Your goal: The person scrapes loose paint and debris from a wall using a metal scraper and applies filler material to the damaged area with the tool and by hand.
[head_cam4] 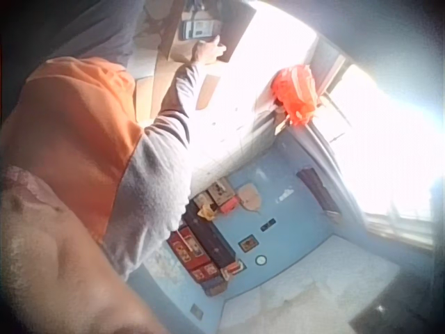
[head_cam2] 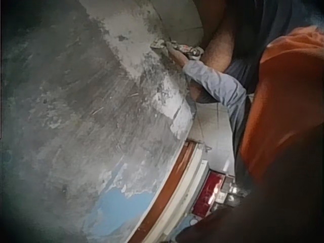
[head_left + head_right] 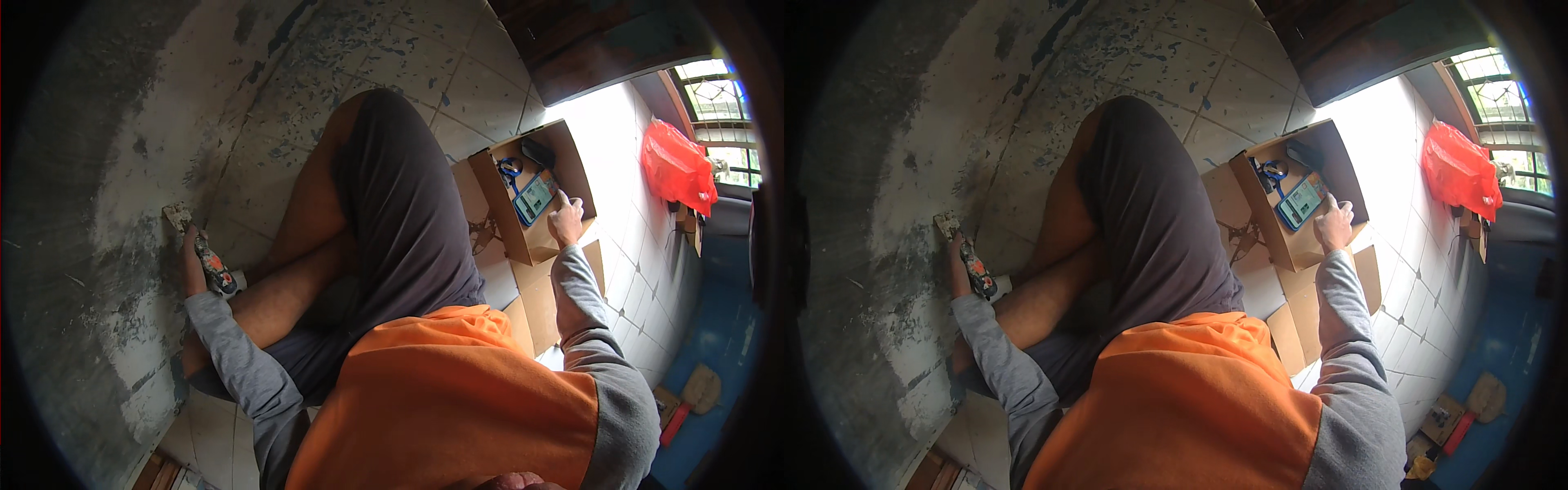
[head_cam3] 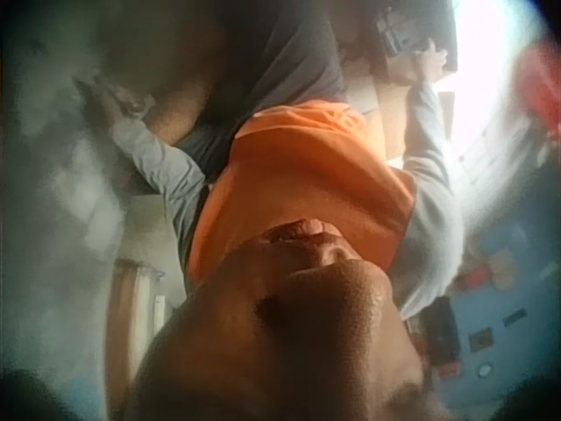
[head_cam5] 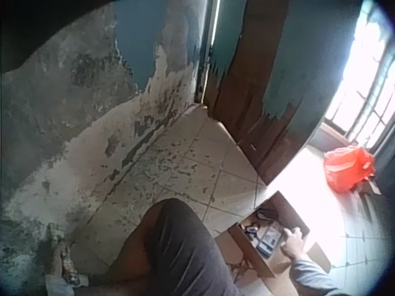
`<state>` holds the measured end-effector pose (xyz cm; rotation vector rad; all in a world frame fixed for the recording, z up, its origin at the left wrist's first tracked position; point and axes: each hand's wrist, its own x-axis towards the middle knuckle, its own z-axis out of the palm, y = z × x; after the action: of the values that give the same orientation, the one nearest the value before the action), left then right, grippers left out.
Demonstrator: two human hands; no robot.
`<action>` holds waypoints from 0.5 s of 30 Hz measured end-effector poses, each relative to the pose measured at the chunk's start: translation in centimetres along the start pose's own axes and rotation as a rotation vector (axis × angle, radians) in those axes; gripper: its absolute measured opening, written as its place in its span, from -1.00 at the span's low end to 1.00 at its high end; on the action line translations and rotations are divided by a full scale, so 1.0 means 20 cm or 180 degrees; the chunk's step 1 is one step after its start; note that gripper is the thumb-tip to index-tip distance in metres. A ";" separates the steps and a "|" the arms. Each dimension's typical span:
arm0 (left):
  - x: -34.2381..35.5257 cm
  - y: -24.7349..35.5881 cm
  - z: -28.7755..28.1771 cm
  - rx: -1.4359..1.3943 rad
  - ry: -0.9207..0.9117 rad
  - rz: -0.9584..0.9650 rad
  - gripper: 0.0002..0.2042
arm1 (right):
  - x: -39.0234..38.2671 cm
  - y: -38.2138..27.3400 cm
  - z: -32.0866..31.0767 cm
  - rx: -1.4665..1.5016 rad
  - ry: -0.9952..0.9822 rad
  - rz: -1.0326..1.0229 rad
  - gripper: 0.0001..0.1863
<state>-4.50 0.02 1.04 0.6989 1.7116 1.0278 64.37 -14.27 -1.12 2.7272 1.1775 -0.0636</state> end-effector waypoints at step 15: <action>-0.04 0.04 0.05 -0.0113 0.0118 -0.0132 -0.73 | 0.03 0.02 0.02 0.0054 -0.0161 0.0113 -0.36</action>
<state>-3.37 0.06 1.87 0.6227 1.7286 1.0458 65.05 -14.26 -1.57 2.7432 1.1198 -0.1381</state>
